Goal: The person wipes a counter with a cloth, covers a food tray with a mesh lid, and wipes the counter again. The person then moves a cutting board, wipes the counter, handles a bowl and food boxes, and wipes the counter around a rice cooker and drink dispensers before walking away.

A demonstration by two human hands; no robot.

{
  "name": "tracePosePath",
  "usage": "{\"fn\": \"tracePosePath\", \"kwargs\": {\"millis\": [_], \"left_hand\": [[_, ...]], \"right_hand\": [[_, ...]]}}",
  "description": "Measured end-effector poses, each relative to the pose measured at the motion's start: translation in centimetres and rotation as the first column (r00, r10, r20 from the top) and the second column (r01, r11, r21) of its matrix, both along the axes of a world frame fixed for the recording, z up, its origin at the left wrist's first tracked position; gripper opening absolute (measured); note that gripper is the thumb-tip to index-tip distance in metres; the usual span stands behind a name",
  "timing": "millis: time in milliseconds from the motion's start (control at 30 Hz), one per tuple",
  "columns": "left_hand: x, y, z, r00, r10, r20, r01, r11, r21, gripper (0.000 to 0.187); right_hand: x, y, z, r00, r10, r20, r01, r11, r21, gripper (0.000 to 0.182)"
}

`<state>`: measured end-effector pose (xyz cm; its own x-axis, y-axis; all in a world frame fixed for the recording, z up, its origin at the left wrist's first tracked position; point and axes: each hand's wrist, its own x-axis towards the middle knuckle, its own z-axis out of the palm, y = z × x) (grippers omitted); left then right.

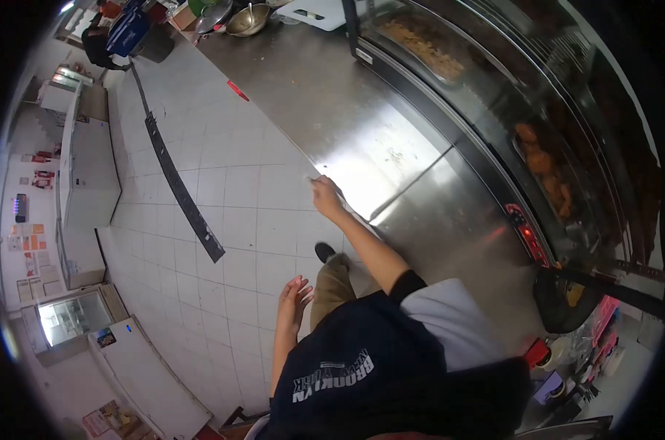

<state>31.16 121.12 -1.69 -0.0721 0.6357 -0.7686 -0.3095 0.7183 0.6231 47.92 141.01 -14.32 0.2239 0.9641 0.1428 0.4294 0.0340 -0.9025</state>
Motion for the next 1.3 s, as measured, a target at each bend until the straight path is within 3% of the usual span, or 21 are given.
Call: {"fn": "tracePosePath", "kwargs": {"millis": [67,100,133,267,300,333,400,467,500,533,567,667,733,833,933,967,1067,1167,1200,1233,1300], "left_hand": [[-1.9,3.3,-0.3,1.0,0.008,0.005,-0.008,1.0,0.008,0.041],[-2.9,4.7,-0.6,1.0,0.015,0.012,-0.015,1.0,0.009,0.041],[-4.1,6.2,-0.9,0.999,0.031,0.014,-0.031,0.999,0.014,0.042],[-9.7,12.2,-2.1,0.998,0.067,0.002,-0.067,0.997,0.048,0.044],[-11.1,13.8,-2.4,0.996,0.087,0.014,-0.087,0.995,0.057,0.044],[-12.5,14.8,-2.4,0.994,0.105,0.022,-0.107,0.993,0.058,0.044],[-14.9,17.3,-1.3,0.998,0.065,0.0,-0.064,0.995,0.071,0.053],[-17.1,20.1,-0.9,0.999,0.05,-0.018,-0.048,0.995,0.092,0.053],[-18.0,21.3,-1.1,0.998,0.059,-0.021,-0.056,0.993,0.1,0.05],[-18.5,22.6,-1.4,0.997,0.068,-0.022,-0.065,0.992,0.111,0.046],[-18.9,23.9,-1.4,0.999,0.035,-0.019,-0.033,0.994,0.102,0.046],[-19.1,27.7,-0.1,0.999,-0.046,0.005,0.045,0.996,0.082,0.046],[-19.5,29.6,-0.8,0.999,-0.044,0.01,0.043,0.996,0.08,0.046],[-19.9,32.0,-2.9,0.997,-0.065,0.037,0.064,0.998,0.027,0.046],[-18.6,34.7,-3.7,0.986,-0.156,0.054,0.157,0.987,-0.025,0.053],[-18.2,35.5,-3.6,0.979,-0.196,0.053,0.198,0.979,-0.039,0.057],[-16.2,38.7,-3.4,0.954,-0.292,0.07,0.294,0.956,-0.022,0.057],[-14.1,41.8,-2.6,0.963,-0.267,0.037,0.267,0.964,0.005,0.046],[-13.6,42.8,-2.5,0.963,-0.268,0.032,0.268,0.963,0.002,0.045],[-13.1,43.7,-2.7,0.962,-0.271,0.031,0.271,0.962,-0.003,0.043],[-12.2,45.6,-3.3,0.958,-0.281,0.052,0.281,0.96,-0.007,0.042]], "right_hand": [[3.5,1.8,3.0,0.949,0.191,0.25,-0.1,0.937,-0.335,0.027],[6.2,2.0,-2.5,0.986,-0.127,0.105,0.146,0.969,-0.201,0.033],[11.5,1.6,-8.2,0.906,-0.372,0.2,0.354,0.927,0.121,0.033],[22.2,0.1,4.3,0.678,-0.727,-0.109,0.71,0.686,-0.161,0.025],[22.8,0.1,0.6,0.646,-0.684,0.338,0.713,0.699,0.052,0.024],[22.3,0.1,-2.8,0.415,-0.569,0.71,0.624,0.746,0.233,0.024],[13.2,3.3,-6.1,0.746,-0.646,0.162,0.653,0.757,0.012,0.03],[-0.2,7.6,-4.2,0.8,-0.454,0.392,0.465,0.882,0.072,0.042],[-5.1,9.9,-7.9,0.898,-0.366,0.246,0.327,0.927,0.185,0.048],[-9.7,12.2,-5.5,0.956,-0.152,0.252,0.135,0.987,0.083,0.047],[-13.3,13.8,-5.2,0.998,0.06,0.012,-0.06,0.998,0.007,0.043],[-13.4,16.0,3.3,0.97,-0.031,-0.243,-0.035,0.965,-0.26,0.039],[-8.2,14.6,2.4,0.943,-0.305,-0.13,0.295,0.951,-0.092,0.036],[5.0,8.7,3.7,0.688,-0.715,0.122,0.723,0.691,-0.023,0.026],[17.1,2.5,4.9,0.358,-0.744,0.565,0.887,0.46,0.043,0.022],[18.9,2.0,4.1,0.283,-0.675,0.682,0.889,0.451,0.078,0.022],[21.4,4.7,-5.3,0.061,-0.552,0.832,0.607,0.682,0.408,0.027],[8.2,17.0,-12.1,0.479,-0.798,0.366,0.776,0.58,0.247,0.026],[1.5,20.5,-9.2,0.562,-0.723,0.402,0.742,0.656,0.141,0.025],[-2.6,22.6,-5.5,0.848,-0.474,0.237,0.497,0.866,-0.046,0.023],[-9.4,27.2,-5.5,0.96,-0.195,-0.201,0.221,0.968,0.118,0.033]]}}
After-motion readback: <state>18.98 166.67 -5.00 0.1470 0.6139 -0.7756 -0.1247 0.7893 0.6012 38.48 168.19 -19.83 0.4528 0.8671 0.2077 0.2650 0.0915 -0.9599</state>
